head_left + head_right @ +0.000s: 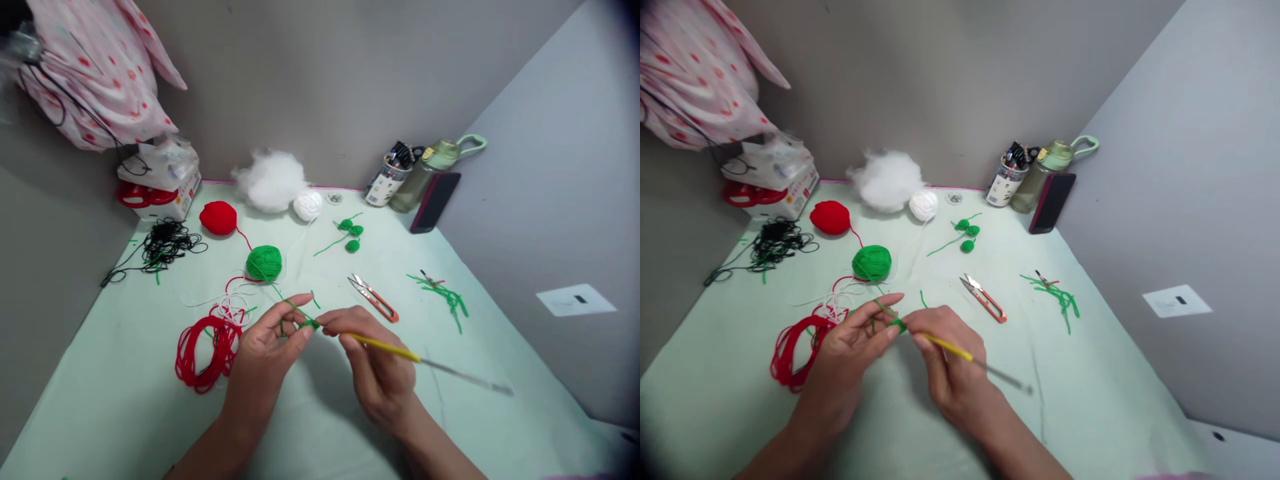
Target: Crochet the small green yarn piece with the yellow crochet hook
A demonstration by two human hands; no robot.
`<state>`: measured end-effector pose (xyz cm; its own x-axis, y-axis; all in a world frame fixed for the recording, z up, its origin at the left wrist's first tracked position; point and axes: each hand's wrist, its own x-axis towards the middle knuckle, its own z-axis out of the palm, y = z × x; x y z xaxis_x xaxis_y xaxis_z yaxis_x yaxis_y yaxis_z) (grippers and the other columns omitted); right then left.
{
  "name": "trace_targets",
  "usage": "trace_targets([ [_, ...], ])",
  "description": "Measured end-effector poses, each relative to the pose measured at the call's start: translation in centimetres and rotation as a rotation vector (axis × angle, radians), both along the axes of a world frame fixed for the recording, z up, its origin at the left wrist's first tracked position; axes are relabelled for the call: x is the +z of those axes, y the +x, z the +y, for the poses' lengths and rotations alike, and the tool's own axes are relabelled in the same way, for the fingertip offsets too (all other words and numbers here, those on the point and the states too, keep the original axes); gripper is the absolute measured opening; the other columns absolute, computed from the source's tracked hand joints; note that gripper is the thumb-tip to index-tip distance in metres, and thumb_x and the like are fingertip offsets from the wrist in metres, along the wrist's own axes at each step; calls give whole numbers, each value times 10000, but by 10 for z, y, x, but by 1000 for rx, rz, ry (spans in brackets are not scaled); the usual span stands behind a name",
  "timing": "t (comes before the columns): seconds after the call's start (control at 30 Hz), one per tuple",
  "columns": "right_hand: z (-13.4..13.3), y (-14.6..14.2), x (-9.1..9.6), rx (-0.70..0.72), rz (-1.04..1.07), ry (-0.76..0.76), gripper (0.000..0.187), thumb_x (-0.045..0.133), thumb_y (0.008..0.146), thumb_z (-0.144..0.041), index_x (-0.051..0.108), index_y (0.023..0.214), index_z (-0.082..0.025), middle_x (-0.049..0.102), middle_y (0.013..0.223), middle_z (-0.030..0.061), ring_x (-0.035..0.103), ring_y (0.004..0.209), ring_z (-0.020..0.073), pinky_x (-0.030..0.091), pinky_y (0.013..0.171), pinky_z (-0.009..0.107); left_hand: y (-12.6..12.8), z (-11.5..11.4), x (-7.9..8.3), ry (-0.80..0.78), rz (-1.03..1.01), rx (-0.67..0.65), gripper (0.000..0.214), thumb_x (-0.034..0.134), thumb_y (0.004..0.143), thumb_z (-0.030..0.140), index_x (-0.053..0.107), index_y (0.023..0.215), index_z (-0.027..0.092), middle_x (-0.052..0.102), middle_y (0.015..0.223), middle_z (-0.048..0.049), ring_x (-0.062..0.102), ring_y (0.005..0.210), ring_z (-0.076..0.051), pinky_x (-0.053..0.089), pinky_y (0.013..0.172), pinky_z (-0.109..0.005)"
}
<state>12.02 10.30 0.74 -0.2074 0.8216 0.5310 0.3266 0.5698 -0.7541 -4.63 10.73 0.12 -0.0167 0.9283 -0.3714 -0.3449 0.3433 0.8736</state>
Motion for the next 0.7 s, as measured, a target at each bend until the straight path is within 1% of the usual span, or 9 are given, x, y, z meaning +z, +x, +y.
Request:
trace_targets([
  [0.1,-2,-2,-5,-31,-207,203,344,538,1014,-76,692,1274,-241,810,1058,110,764,920,232,635,763,357,2,-2,0,-1,-29,12,438,922,734,256,838,1165,263,659,853,14,555,757,-126,473,742,-227],
  [0.17,-3,-2,-7,-77,-333,285,368,583,1003,-94,711,1302,-265,808,1076,115,764,942,249,641,779,369,2,-2,2,-78,-166,-29,546,944,726,285,800,1251,244,638,813,28,514,681,-102,473,715,-224],
  [0.2,-3,-2,-7,-93,-355,289,372,601,1000,-103,722,1303,-283,807,1078,110,761,955,254,641,791,376,1,-1,3,-130,-248,-58,574,946,735,294,784,1283,229,600,748,49,455,611,-81,474,707,-224],
  [0.27,-2,-1,-5,-103,-243,198,361,604,1007,-109,741,1279,-302,799,1047,89,750,944,245,635,792,376,-1,1,6,-213,-379,-99,550,926,777,295,775,1296,192,468,601,105,306,517,-56,479,723,-225],
  [0.33,-1,0,-4,-101,10,29,308,578,1033,-120,766,1202,-296,782,972,61,720,872,212,609,756,352,-5,3,7,-220,-423,-96,483,904,807,271,789,1266,174,406,552,124,274,507,-55,477,764,-222],
  [0.43,4,-2,-3,-68,326,-188,232,581,1066,-196,794,1063,-285,747,880,32,662,795,177,558,724,324,-8,5,8,-143,-362,-84,453,906,796,250,802,1236,210,590,709,59,450,623,-70,449,767,-213],
  [0.53,8,-5,-5,-4,406,-278,192,632,1057,-275,820,1018,-272,749,888,35,649,766,164,541,698,308,-9,5,7,-100,-286,-86,429,910,788,270,813,1205,237,655,841,23,527,725,-94,410,706,-213],
  [0.63,9,-6,-5,-37,398,-283,184,650,1049,-276,831,1010,-266,745,848,26,650,732,150,538,687,293,-9,7,7,-86,-243,-72,413,910,786,282,821,1186,232,627,793,37,473,655,-79,370,644,-215],
  [0.7,8,-4,-4,-69,409,-265,174,660,1044,-267,828,1000,-269,733,812,15,652,737,149,537,692,287,-10,9,8,-74,-227,-61,407,926,761,282,831,1154,229,627,781,36,496,674,-86,380,656,-216],
])
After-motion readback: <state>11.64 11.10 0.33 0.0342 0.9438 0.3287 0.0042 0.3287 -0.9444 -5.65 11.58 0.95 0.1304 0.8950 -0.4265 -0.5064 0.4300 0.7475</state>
